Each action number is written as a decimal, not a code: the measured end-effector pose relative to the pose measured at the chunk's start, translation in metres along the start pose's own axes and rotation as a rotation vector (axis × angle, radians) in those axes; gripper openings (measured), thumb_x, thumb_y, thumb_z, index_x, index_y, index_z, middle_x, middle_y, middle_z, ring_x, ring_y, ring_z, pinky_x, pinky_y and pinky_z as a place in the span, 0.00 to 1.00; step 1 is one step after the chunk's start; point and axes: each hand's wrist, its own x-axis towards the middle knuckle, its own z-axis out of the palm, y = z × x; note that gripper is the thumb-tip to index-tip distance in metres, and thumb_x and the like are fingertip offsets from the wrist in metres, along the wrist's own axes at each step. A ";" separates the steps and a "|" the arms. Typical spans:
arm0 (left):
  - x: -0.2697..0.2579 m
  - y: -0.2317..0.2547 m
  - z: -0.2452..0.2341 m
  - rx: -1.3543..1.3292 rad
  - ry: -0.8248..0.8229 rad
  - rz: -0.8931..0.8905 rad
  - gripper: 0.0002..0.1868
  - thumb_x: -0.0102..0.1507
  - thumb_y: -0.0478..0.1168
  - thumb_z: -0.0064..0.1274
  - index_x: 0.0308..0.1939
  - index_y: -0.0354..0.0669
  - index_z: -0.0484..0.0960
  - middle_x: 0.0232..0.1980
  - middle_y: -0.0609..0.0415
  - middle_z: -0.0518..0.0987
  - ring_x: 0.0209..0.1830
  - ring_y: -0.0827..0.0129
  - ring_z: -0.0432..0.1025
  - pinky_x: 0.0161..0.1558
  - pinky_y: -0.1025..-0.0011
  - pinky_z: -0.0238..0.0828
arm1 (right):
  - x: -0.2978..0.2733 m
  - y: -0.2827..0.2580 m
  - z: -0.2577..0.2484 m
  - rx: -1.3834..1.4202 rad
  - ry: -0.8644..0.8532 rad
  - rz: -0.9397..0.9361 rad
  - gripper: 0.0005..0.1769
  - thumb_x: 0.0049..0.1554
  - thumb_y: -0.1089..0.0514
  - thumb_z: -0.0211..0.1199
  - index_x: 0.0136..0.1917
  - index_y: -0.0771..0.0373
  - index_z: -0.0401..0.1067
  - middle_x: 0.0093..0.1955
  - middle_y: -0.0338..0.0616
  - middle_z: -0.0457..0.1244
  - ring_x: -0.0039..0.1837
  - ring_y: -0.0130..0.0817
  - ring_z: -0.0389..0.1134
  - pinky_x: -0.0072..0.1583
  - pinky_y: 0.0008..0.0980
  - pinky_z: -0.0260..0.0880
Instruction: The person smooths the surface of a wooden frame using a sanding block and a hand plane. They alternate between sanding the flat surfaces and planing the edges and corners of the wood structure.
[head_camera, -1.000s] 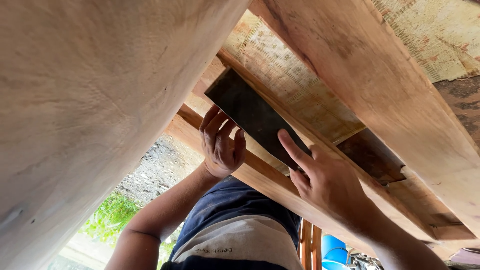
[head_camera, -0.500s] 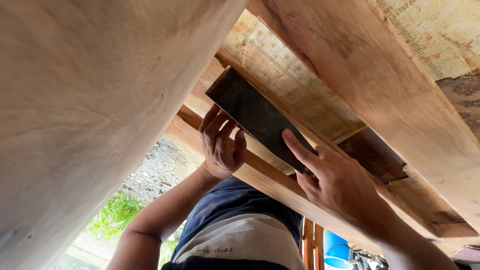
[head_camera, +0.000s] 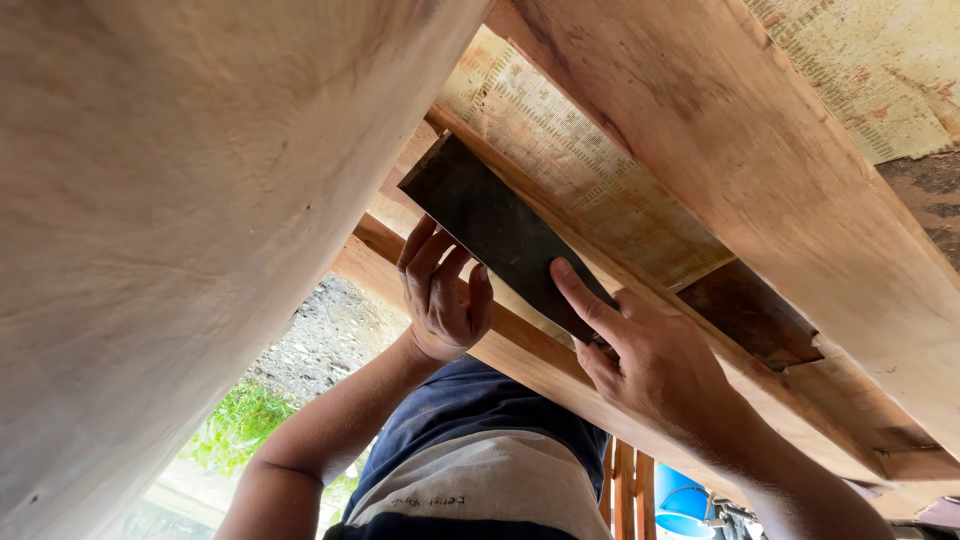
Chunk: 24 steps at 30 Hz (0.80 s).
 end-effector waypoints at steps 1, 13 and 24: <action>0.000 0.000 0.000 0.003 0.001 -0.003 0.09 0.70 0.35 0.47 0.51 0.31 0.76 0.55 0.37 0.75 0.61 0.40 0.70 0.65 0.52 0.72 | 0.000 0.001 0.002 0.019 0.033 -0.018 0.42 0.56 0.54 0.63 0.81 0.45 0.56 0.35 0.43 0.59 0.32 0.46 0.61 0.36 0.48 0.64; 0.006 -0.009 -0.002 0.253 -0.108 0.058 0.24 0.74 0.53 0.40 0.63 0.42 0.78 0.66 0.46 0.74 0.61 0.54 0.67 0.60 0.59 0.62 | -0.038 0.019 0.001 0.234 0.344 -0.118 0.33 0.59 0.61 0.64 0.75 0.72 0.60 0.70 0.61 0.65 0.50 0.34 0.72 0.49 0.30 0.70; 0.009 -0.004 -0.018 0.301 -0.328 0.346 0.19 0.74 0.50 0.54 0.66 0.48 0.81 0.68 0.56 0.77 0.59 0.53 0.69 0.50 0.57 0.56 | -0.072 0.020 0.014 0.159 0.316 0.071 0.35 0.59 0.58 0.66 0.77 0.66 0.62 0.30 0.41 0.56 0.30 0.29 0.50 0.36 0.35 0.56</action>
